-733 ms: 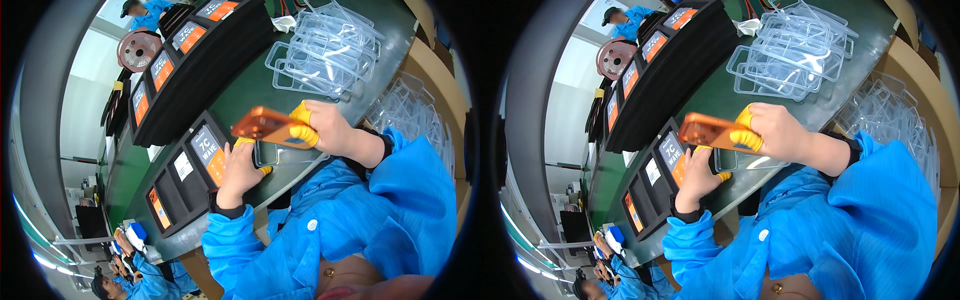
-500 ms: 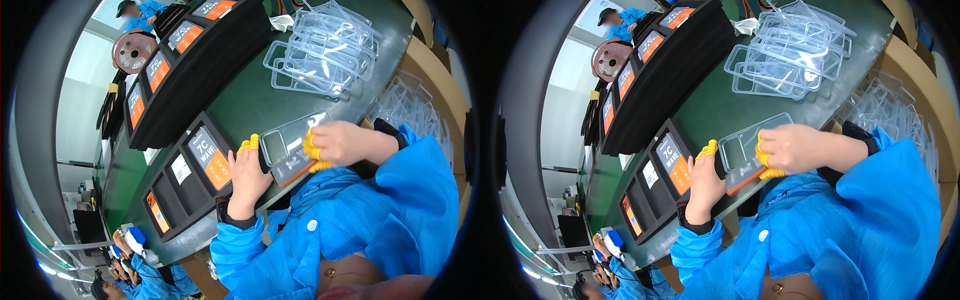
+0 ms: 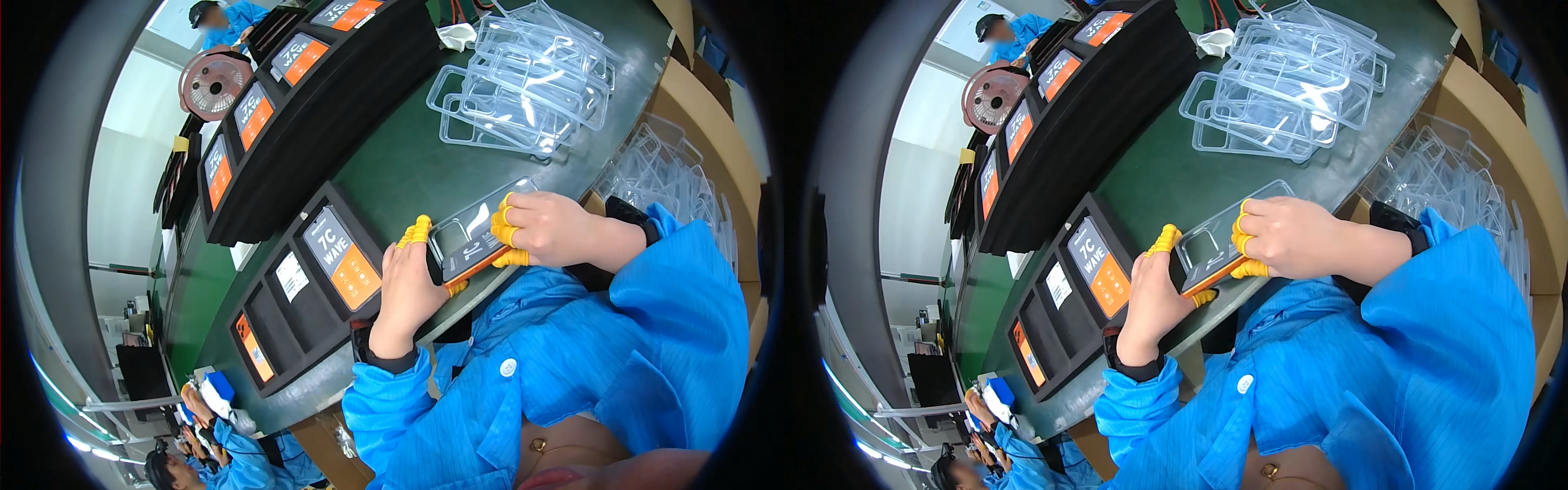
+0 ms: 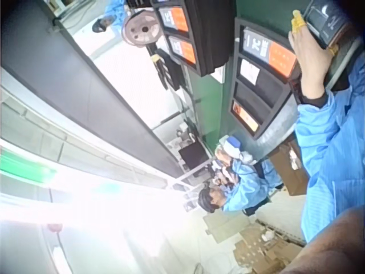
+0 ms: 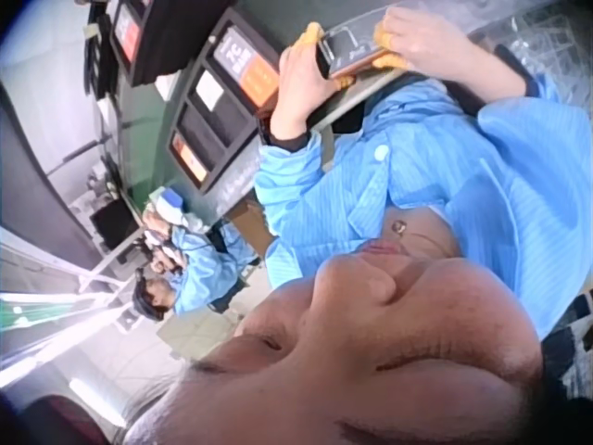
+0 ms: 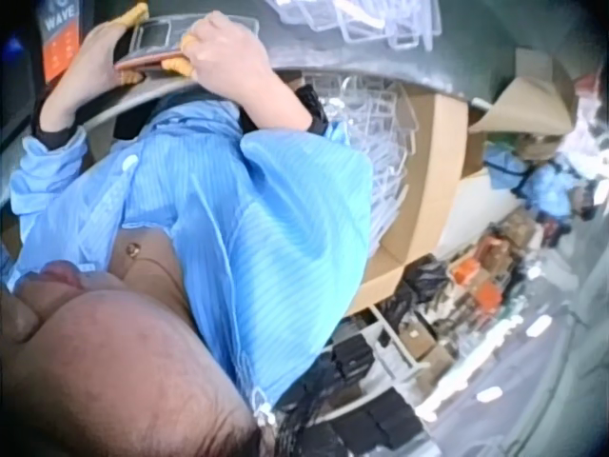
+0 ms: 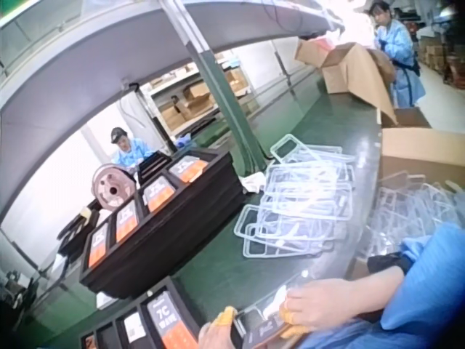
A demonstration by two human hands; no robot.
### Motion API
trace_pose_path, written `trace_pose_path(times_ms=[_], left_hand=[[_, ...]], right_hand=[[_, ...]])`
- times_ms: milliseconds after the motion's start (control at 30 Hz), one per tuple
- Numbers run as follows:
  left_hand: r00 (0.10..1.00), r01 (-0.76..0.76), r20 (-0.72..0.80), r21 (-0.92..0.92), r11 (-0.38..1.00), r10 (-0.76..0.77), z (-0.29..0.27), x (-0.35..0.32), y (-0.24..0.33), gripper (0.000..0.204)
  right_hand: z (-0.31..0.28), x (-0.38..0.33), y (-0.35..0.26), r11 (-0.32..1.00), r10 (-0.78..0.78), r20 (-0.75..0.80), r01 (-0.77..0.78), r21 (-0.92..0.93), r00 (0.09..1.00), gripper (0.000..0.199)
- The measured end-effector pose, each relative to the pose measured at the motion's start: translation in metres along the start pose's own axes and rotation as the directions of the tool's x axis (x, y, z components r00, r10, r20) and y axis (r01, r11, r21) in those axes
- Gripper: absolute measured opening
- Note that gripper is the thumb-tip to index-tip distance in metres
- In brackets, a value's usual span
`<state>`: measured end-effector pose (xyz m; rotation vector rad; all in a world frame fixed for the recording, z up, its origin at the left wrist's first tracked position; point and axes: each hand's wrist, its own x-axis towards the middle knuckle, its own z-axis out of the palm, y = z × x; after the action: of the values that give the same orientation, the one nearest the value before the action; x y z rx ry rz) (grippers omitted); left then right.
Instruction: The recorder is cleaning and assembling mobile phone cases at a manufacturing workstation.
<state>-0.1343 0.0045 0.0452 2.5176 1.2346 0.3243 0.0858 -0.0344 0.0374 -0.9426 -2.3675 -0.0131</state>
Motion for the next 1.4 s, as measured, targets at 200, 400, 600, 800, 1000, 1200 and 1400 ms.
trace_pose_path(times_ms=[200,400,600,800,1000,1200,1400], left_hand=[[0.988,-0.117,-0.106,-0.063,0.991,0.11,0.006,-0.003,-0.004,0.062],[0.929,-0.183,-0.25,-0.951,0.248,-0.273,-0.005,-0.012,-0.012,0.024],[0.849,0.383,0.399,-0.916,-0.119,-0.346,0.031,0.004,-0.005,0.02],[0.965,-0.016,-0.049,-0.992,0.128,-0.259,-0.001,-0.001,0.014,0.02],[0.918,-0.326,-0.394,-0.676,0.661,0.049,-0.004,-0.02,0.034,0.012],[0.963,-0.263,0.046,-0.068,0.962,0.266,0.011,-0.031,0.022,0.026],[0.99,-0.056,-0.127,0.038,0.998,0.06,0.014,-0.034,0.026,0.077]], right_hand=[[-0.016,0.002,0.006,0.999,0.051,-0.259,-0.046,0.026,0.965,0.022],[-0.06,-0.03,0.027,0.865,0.501,-0.806,-0.209,0.456,0.314,0.025],[-0.076,-0.028,0.035,0.847,0.447,-0.865,0.203,0.491,0.226,0.024],[-0.065,-0.051,0.032,0.876,0.481,-0.821,-0.197,0.44,0.307,0.031],[-0.063,-0.025,0.024,0.877,0.463,-0.806,-0.056,0.478,0.368,0.029],[-0.064,-0.007,0.019,0.977,0.195,-0.735,-0.064,0.202,0.649,0.024],[-0.039,0.012,0.011,0.989,-0.041,-0.503,0.105,0.099,0.863,0.03]])
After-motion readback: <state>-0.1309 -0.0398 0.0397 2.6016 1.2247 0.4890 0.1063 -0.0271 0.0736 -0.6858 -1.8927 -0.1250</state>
